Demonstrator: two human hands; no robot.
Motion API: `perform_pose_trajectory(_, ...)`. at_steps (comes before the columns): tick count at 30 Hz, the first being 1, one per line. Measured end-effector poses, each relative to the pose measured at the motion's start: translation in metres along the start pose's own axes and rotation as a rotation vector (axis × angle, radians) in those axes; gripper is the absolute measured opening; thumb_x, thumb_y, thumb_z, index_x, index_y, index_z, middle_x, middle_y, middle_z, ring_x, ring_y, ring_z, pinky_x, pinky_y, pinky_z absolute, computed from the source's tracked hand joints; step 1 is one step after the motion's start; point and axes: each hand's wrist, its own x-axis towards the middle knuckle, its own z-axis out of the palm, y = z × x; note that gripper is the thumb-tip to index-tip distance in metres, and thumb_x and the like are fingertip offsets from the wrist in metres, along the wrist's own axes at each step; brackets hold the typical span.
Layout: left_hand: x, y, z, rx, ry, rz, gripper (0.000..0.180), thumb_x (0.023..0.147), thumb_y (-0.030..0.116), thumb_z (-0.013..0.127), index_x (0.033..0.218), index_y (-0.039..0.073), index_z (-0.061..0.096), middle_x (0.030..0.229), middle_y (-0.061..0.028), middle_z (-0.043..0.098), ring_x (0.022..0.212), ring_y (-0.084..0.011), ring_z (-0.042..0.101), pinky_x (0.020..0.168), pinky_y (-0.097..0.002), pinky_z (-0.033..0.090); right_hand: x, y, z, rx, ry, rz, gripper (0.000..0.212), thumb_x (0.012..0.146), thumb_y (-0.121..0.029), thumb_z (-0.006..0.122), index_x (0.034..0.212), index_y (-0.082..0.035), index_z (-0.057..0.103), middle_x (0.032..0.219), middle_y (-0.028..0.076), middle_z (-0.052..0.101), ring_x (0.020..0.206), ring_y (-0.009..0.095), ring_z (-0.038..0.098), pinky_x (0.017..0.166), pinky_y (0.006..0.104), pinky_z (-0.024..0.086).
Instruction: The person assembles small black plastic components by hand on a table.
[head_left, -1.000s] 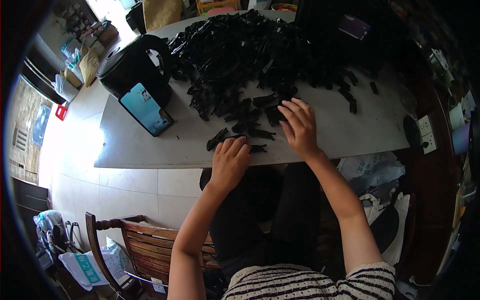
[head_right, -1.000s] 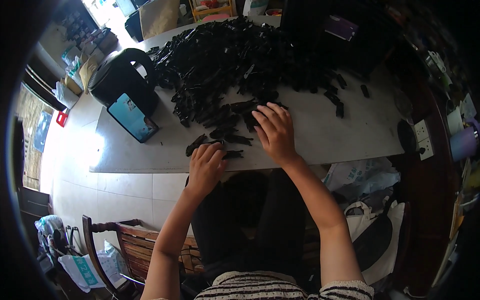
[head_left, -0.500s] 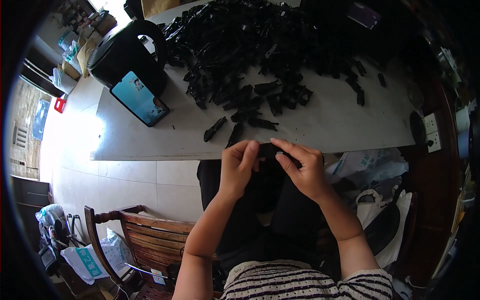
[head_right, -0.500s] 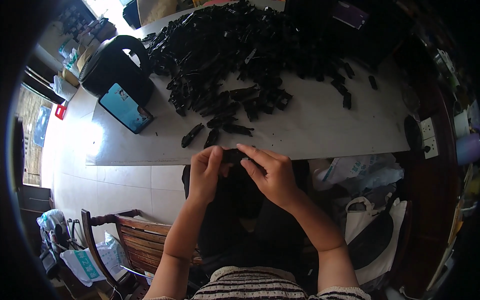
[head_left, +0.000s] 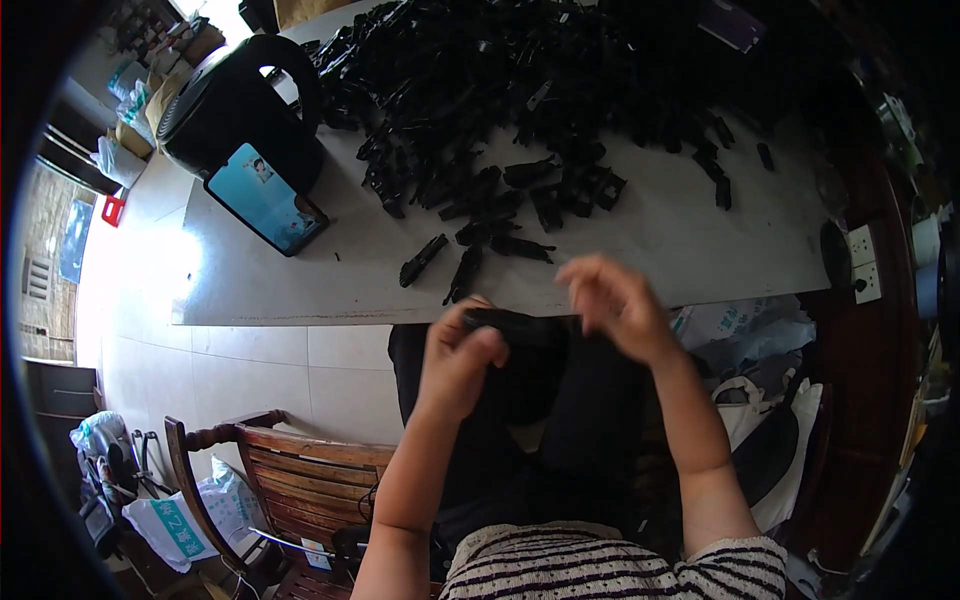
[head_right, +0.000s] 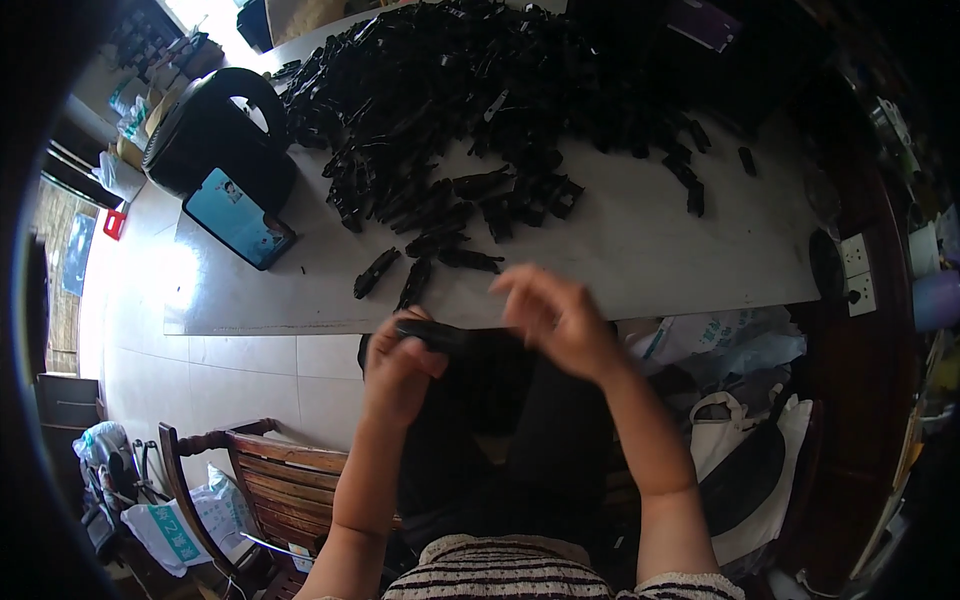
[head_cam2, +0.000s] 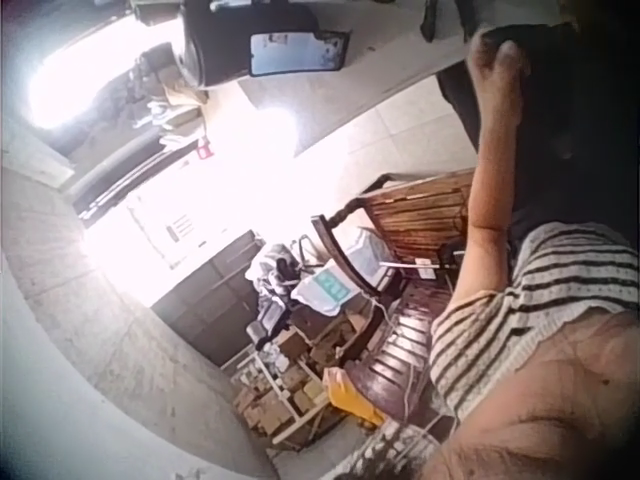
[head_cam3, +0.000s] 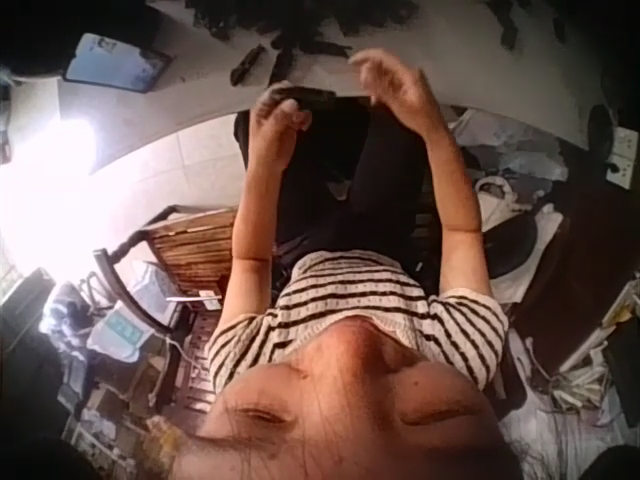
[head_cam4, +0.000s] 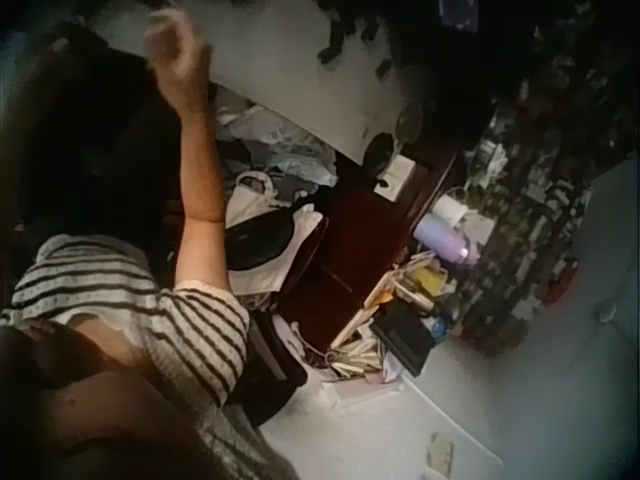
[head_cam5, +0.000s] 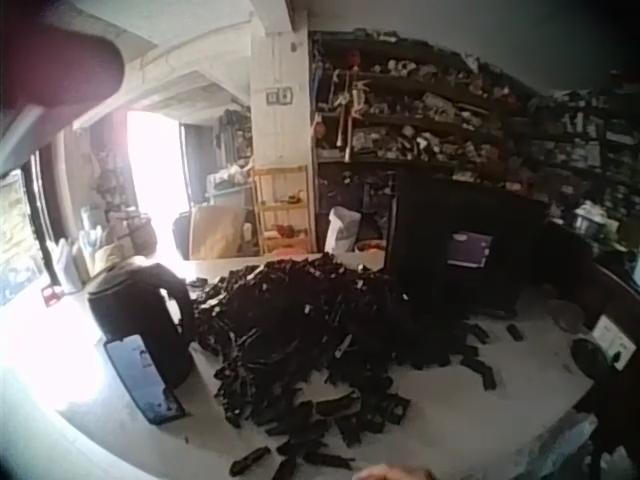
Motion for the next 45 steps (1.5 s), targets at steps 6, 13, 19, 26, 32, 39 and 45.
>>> perform_pose_trajectory(6,0.017,0.02,-0.017,0.004,0.135,0.012,0.018,0.081,0.01,0.067,0.086,0.005,0.051,0.085,-0.0054,0.05,0.068,-0.016,0.052,0.06,-0.0305,0.045,0.056,0.047,-0.048,-1.215,0.365,-0.367,0.016,0.085,-0.002,0.057,0.099,-0.006,0.063,0.082,0.005,0.055,0.067,0.018,0.059,0.057,0.0301,0.05)
perform_pose_trajectory(13,0.047,0.024,-0.004,1.717,0.183,0.262,0.029,0.075,0.004,0.068,0.097,0.0,0.05,0.092,-0.0169,0.054,0.075,-0.0371,0.058,0.066,-0.0403,0.047,0.065,0.05,-0.039,-0.591,0.357,-0.36,0.012,0.086,-0.002,0.057,0.097,-0.007,0.06,0.101,0.002,0.06,0.082,0.014,0.06,0.068,0.0268,0.047)
perform_pose_trajectory(19,0.035,0.032,-0.008,1.216,0.128,0.302,0.033,0.079,0.004,0.069,0.107,-0.001,0.053,0.09,-0.0128,0.062,0.076,-0.023,0.065,0.067,-0.0292,0.051,0.047,0.022,-0.027,-0.014,0.467,-0.268,0.023,0.097,-0.017,0.046,0.115,-0.005,0.051,0.099,0.006,0.062,0.08,0.007,0.054,0.071,0.021,0.042)
perform_pose_trajectory(26,0.008,0.025,-0.001,0.568,-0.027,0.059,0.029,0.085,0.003,0.064,0.113,0.0,0.057,0.087,-0.0047,0.062,0.066,-0.0074,0.059,0.062,-0.0199,0.046,-0.008,-0.026,0.033,0.207,-0.096,0.242,0.037,0.101,-0.025,0.041,0.129,-0.002,0.05,0.064,0.0,0.053,0.052,0.005,0.047,0.052,0.0191,0.042)
perform_pose_trajectory(32,0.0,0.031,0.006,0.611,-0.1,0.035,0.032,0.083,-0.001,0.065,0.114,0.001,0.059,0.079,-0.0014,0.06,0.064,-0.0057,0.057,0.059,-0.0179,0.043,-0.008,-0.034,0.025,-0.036,-0.035,0.182,0.031,0.099,-0.02,0.044,0.117,0.001,0.059,0.053,-0.003,0.048,0.049,0.003,0.046,0.047,0.0203,0.041)
perform_pose_trajectory(39,-0.002,0.021,0.02,0.878,-0.067,0.193,0.033,0.077,0.003,0.072,0.108,0.001,0.06,0.09,-0.0034,0.064,0.069,-0.0074,0.059,0.065,-0.0211,0.046,-0.011,-0.039,0.039,-0.715,0.174,-0.134,0.023,0.096,-0.013,0.049,0.109,0.001,0.061,0.057,0.011,0.057,0.048,0.018,0.06,0.047,0.0269,0.044)
perform_pose_trajectory(45,-0.004,0.016,0.013,0.732,0.024,0.044,0.029,0.074,0.004,0.075,0.099,0.001,0.062,0.094,-0.0043,0.065,0.083,-0.0106,0.059,0.076,-0.0237,0.046,-0.016,-0.038,0.033,-0.518,0.174,-0.038,0.02,0.095,-0.01,0.048,0.106,0.0,0.062,0.061,0.014,0.059,0.051,0.021,0.062,0.047,0.029,0.043)
